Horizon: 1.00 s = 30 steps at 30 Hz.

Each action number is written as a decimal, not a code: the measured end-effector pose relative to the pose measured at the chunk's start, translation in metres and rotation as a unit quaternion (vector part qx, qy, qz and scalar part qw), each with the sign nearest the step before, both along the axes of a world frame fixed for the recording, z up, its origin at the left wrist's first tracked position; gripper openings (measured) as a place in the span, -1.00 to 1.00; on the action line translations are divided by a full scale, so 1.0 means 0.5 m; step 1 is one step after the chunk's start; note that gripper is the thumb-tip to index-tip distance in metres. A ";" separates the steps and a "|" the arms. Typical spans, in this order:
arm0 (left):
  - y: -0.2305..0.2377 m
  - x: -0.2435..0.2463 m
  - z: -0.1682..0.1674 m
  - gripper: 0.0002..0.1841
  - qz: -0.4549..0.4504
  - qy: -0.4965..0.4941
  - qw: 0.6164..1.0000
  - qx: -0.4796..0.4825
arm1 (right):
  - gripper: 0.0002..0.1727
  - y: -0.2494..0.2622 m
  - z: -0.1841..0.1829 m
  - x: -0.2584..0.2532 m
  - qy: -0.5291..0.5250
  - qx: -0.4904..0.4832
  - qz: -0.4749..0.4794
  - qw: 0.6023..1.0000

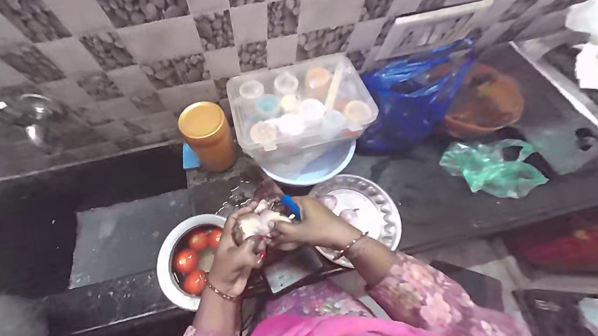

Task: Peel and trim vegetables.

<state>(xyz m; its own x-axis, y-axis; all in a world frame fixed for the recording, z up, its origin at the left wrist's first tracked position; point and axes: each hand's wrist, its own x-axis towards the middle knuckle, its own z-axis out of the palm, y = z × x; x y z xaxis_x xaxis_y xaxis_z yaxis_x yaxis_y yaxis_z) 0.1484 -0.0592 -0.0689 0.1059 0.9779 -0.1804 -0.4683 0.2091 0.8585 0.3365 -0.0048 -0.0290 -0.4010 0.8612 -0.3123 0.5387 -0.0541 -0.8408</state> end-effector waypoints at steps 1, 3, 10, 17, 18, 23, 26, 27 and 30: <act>0.001 -0.006 0.005 -0.24 -0.010 0.015 1.000 -0.001 | -0.66 -0.001 -0.004 0.002 0.018 -0.006 -0.017 1.000; 0.002 -0.016 0.022 -0.31 -0.030 0.079 0.996 -0.005 | -0.70 -0.002 -0.006 0.006 0.048 -0.020 -0.053 0.997; 0.032 -0.056 0.024 -0.26 -0.111 0.087 0.990 0.026 | -0.94 -0.029 -0.021 -0.008 0.290 -0.102 -0.166 0.937; 0.062 -0.109 0.038 -0.21 -0.070 0.075 0.992 0.074 | -0.74 -0.031 -0.046 0.045 0.441 -0.085 -0.319 0.835; 0.068 -0.123 0.047 -0.19 -0.066 0.133 0.986 0.076 | -0.74 -0.032 -0.045 0.062 0.425 -0.080 -0.321 0.842; 0.147 -0.168 0.097 -0.24 -0.102 0.458 0.876 0.113 | -0.92 -0.063 -0.043 0.108 0.344 -0.038 -0.316 0.883; 0.239 -0.174 0.100 -0.29 -0.171 0.552 0.810 0.099 | -0.91 -0.083 -0.051 0.102 0.288 -0.021 -0.305 0.907; 0.273 -0.175 0.090 -0.31 -0.202 0.566 0.794 0.091 | -0.91 -0.089 -0.054 0.097 0.281 -0.019 -0.303 0.911; 0.356 -0.171 0.036 -0.30 -0.300 0.563 0.770 0.031 | -0.91 -0.103 -0.061 0.076 0.276 -0.026 -0.291 0.916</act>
<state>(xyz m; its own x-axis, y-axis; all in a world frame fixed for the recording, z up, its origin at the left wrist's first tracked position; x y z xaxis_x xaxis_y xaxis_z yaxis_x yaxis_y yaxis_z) 0.0628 0.1187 -0.0511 0.3521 0.8247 -0.4425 0.7441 0.0400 0.6668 0.3745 -0.0565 -0.0596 0.0129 0.9689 -0.2471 -0.0996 -0.2446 -0.9645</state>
